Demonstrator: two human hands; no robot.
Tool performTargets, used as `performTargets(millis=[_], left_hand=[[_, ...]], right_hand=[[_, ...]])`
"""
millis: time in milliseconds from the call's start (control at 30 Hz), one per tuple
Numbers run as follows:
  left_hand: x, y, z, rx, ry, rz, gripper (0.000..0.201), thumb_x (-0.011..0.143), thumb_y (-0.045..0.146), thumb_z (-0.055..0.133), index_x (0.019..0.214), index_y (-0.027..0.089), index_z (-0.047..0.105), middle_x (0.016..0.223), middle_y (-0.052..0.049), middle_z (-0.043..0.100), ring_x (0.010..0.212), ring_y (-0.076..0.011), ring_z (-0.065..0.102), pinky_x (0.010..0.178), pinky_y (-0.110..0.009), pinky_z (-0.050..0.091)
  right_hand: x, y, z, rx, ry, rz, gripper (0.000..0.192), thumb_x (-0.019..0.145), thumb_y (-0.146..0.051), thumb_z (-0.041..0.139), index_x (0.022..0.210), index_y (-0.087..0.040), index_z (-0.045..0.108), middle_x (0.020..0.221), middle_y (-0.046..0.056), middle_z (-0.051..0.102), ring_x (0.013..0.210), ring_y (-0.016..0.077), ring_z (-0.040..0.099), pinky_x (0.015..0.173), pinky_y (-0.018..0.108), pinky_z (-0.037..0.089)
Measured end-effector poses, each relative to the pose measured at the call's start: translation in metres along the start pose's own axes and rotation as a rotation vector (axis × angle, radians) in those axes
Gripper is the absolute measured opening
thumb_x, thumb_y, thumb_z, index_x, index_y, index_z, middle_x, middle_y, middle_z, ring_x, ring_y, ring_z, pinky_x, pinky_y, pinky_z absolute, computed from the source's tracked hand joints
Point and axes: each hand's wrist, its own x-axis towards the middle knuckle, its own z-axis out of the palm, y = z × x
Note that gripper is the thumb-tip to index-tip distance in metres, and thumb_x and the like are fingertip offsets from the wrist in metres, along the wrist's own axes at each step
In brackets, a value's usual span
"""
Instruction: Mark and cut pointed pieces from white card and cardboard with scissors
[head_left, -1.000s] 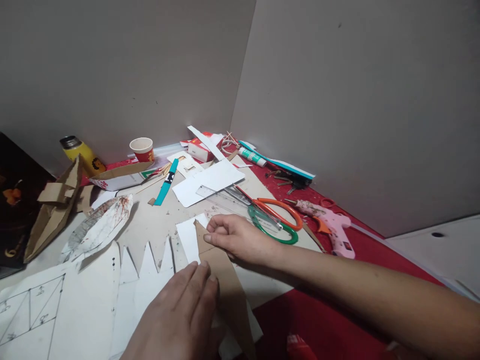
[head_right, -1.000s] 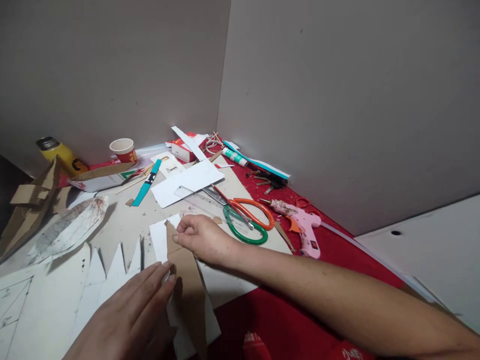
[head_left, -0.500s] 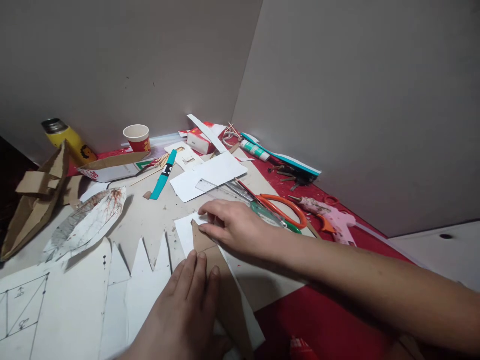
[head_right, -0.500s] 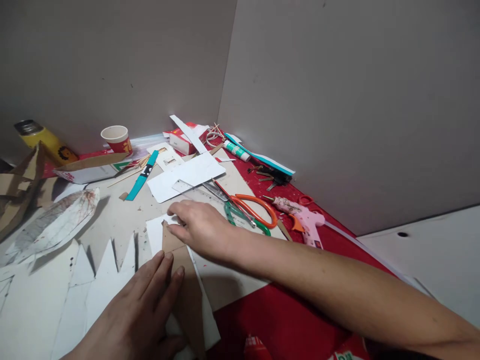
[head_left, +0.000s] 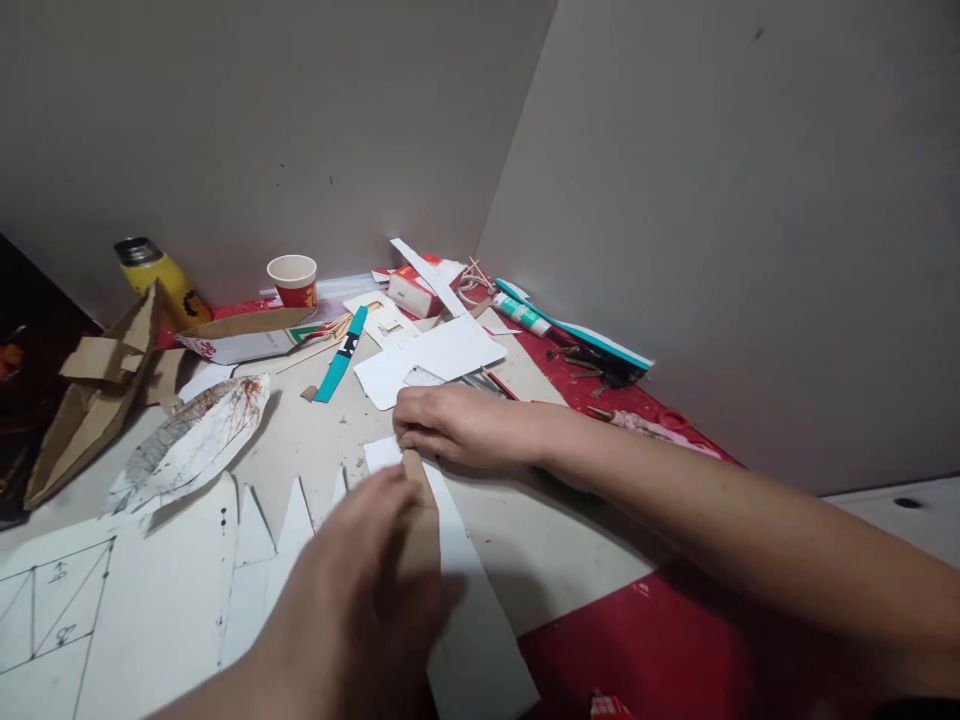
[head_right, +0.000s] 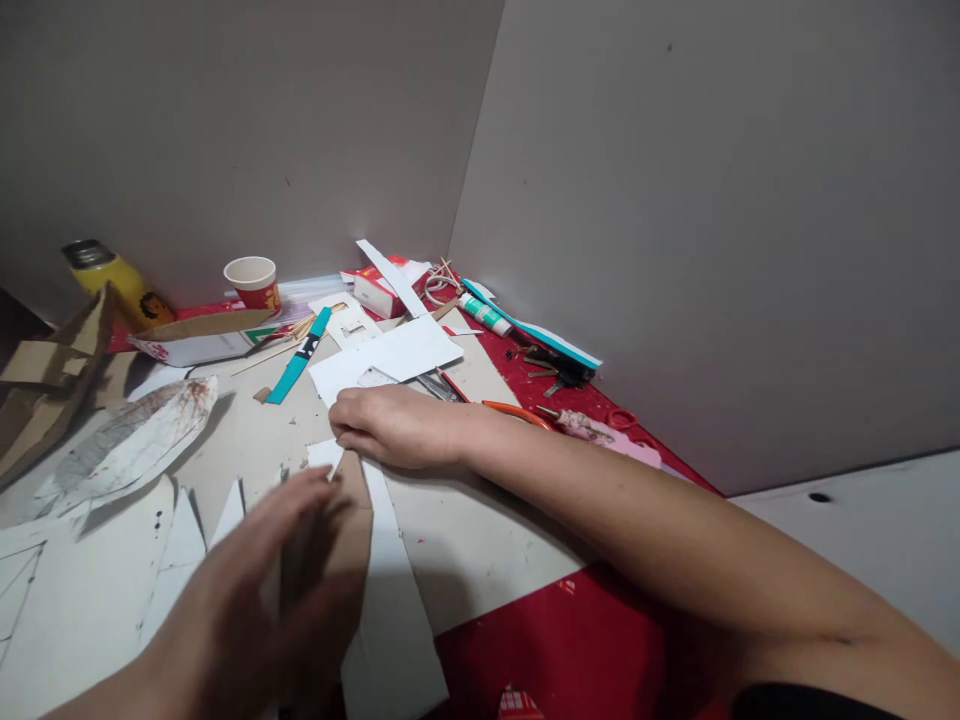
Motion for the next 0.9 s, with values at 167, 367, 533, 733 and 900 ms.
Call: performTargets(millis=[167, 367, 533, 733, 900], left_hand=[[0.031, -0.003, -0.017, -0.62, -0.089, -0.383, 0.048, 0.081, 0.039, 0.068, 0.123, 0.018, 0.059, 0.105, -0.009, 0.071, 0.09, -0.0234, 0.066, 0.084, -0.039, 0.052], [0.029, -0.005, -0.012, -0.779, -0.145, -0.341, 0.023, 0.084, 0.036, 0.066, 0.077, 0.015, 0.069, 0.068, 0.0, 0.062, 0.064, -0.0129, 0.05, 0.061, -0.025, 0.038], [0.026, 0.002, -0.01, -0.761, -0.068, -0.376, 0.025, 0.082, 0.037, 0.065, 0.071, 0.014, 0.065, 0.065, 0.001, 0.058, 0.061, -0.0115, 0.043, 0.058, -0.024, 0.033], [0.025, -0.002, -0.01, -0.753, -0.008, -0.42, 0.022, 0.079, 0.036, 0.069, 0.074, 0.014, 0.069, 0.063, 0.002, 0.057, 0.058, -0.0103, 0.041, 0.056, -0.023, 0.031], [0.02, -0.004, -0.011, -0.825, -0.027, -0.496, 0.023, 0.078, 0.038, 0.073, 0.074, 0.015, 0.074, 0.063, 0.001, 0.065, 0.058, -0.0102, 0.049, 0.056, -0.021, 0.035]], right_hand=[[-0.012, -0.026, -0.01, -0.078, 0.114, -0.101, 0.017, 0.099, -0.017, 0.042, 0.091, -0.014, 0.057, 0.087, 0.007, 0.056, 0.076, 0.0174, 0.049, 0.067, 0.028, 0.04], [-0.014, -0.055, -0.011, -0.31, 0.025, -0.113, 0.02, 0.1, -0.013, 0.04, 0.091, -0.014, 0.058, 0.086, 0.005, 0.054, 0.068, 0.0165, 0.044, 0.059, 0.028, 0.033], [-0.01, -0.065, -0.01, -0.101, -0.013, 0.082, 0.011, 0.095, -0.01, 0.045, 0.09, -0.014, 0.053, 0.086, 0.005, 0.052, 0.068, 0.0159, 0.04, 0.061, 0.029, 0.032], [0.0, -0.059, 0.006, 0.529, 0.248, 0.422, 0.019, 0.087, -0.009, 0.051, 0.072, -0.02, 0.046, 0.064, -0.005, 0.044, 0.061, 0.0129, 0.04, 0.059, 0.026, 0.033], [0.004, -0.025, 0.002, 0.728, 0.515, 0.559, 0.019, 0.094, -0.021, 0.04, 0.075, -0.023, 0.041, 0.055, -0.008, 0.039, 0.045, 0.0104, 0.039, 0.044, 0.022, 0.031]])
